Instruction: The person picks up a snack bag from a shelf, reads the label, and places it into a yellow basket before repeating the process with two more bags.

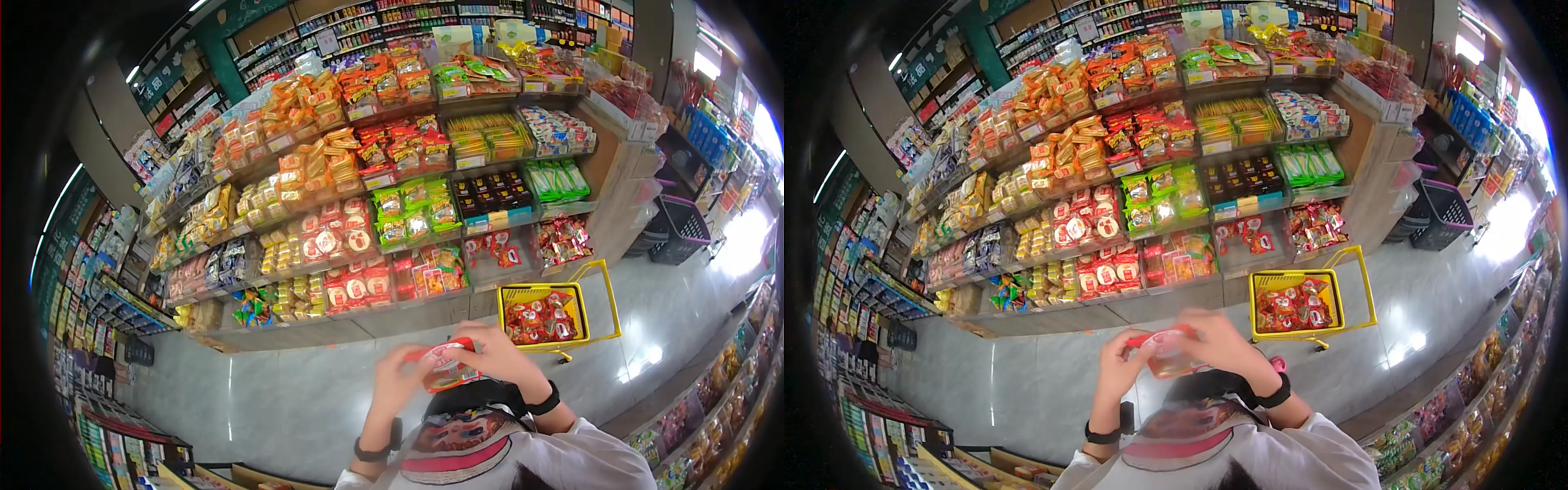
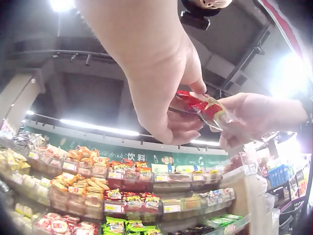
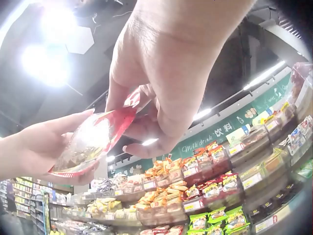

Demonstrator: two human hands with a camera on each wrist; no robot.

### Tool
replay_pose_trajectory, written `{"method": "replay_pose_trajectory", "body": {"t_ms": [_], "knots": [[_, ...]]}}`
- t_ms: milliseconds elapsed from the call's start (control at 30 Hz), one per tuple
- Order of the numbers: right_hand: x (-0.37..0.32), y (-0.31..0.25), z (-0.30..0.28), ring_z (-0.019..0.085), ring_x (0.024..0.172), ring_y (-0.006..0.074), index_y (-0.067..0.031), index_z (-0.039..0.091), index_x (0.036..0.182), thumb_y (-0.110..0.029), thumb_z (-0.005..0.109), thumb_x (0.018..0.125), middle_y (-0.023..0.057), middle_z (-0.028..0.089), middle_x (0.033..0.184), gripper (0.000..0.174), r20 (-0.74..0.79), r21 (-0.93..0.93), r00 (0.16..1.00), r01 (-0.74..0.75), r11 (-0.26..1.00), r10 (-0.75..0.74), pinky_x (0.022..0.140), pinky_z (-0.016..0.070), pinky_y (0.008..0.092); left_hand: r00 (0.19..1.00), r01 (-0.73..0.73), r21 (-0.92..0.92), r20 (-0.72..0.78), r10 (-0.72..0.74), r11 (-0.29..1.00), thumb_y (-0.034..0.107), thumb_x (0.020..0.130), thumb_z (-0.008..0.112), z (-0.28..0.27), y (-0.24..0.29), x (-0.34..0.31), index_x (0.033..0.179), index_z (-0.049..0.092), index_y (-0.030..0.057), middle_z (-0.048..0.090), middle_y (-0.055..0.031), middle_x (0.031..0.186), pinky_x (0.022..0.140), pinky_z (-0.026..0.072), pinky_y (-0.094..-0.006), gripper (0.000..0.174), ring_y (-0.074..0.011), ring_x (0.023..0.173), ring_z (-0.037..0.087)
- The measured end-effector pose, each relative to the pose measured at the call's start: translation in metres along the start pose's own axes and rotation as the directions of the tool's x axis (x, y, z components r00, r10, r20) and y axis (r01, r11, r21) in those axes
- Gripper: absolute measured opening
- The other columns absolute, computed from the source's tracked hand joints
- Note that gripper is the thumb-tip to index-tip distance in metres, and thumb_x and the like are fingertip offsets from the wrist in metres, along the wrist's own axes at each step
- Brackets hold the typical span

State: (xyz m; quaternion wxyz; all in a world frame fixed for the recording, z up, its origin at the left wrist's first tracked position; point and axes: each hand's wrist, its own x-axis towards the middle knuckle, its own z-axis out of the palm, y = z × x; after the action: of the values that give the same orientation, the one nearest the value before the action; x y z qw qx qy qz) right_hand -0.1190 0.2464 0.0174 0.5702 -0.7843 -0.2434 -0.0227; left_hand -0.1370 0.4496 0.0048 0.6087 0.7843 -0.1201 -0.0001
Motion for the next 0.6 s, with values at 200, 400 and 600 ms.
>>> {"method": "replay_pose_trajectory", "body": {"t_ms": [200, 400, 600], "knots": [[0.001, -0.007, -0.002, 0.058, 0.073, 0.0180, -0.0001, 0.062, 0.086, -0.014, 0.068, 0.079, 0.0088, 0.060, 0.078, 0.017, 0.023, 0.014, 0.999, -0.049, 0.999, 0.049, 0.064, 0.0455, 0.0287, 0.997, -0.004, -0.011, -0.072, 0.003, 1.000, 0.012, 0.080, 0.067, 0.004, 0.009, 0.001, 0.088, 0.067, 0.0015, 0.065, -0.0083, 0.080, 0.069, 0.0467, -0.0260, 0.013, -0.0139, 0.073, 0.061], [0.001, -0.005, -0.002, 0.058, 0.075, 0.0187, -0.0004, 0.062, 0.087, -0.015, 0.070, 0.077, 0.0089, 0.060, 0.080, 0.019, 0.050, 0.022, 0.997, -0.063, 0.998, 0.062, 0.068, 0.0455, 0.0288, 0.997, -0.028, 0.065, -0.076, 0.033, 0.997, 0.010, 0.078, 0.068, 0.003, 0.014, 0.001, 0.085, 0.067, 0.0020, 0.064, -0.0083, 0.076, 0.065, 0.0462, -0.0255, 0.011, -0.0147, 0.071, 0.061], [-0.001, -0.004, -0.002, 0.058, 0.075, 0.0191, -0.0001, 0.063, 0.087, -0.014, 0.070, 0.077, 0.0088, 0.060, 0.080, 0.019, 0.064, 0.039, 0.995, -0.084, 0.996, 0.082, 0.068, 0.0455, 0.0295, 0.996, -0.057, 0.085, -0.060, 0.062, 0.995, 0.009, 0.078, 0.069, 0.004, 0.014, 0.001, 0.082, 0.066, 0.0014, 0.063, -0.0079, 0.075, 0.064, 0.0455, -0.0252, 0.009, -0.0144, 0.068, 0.060]]}}
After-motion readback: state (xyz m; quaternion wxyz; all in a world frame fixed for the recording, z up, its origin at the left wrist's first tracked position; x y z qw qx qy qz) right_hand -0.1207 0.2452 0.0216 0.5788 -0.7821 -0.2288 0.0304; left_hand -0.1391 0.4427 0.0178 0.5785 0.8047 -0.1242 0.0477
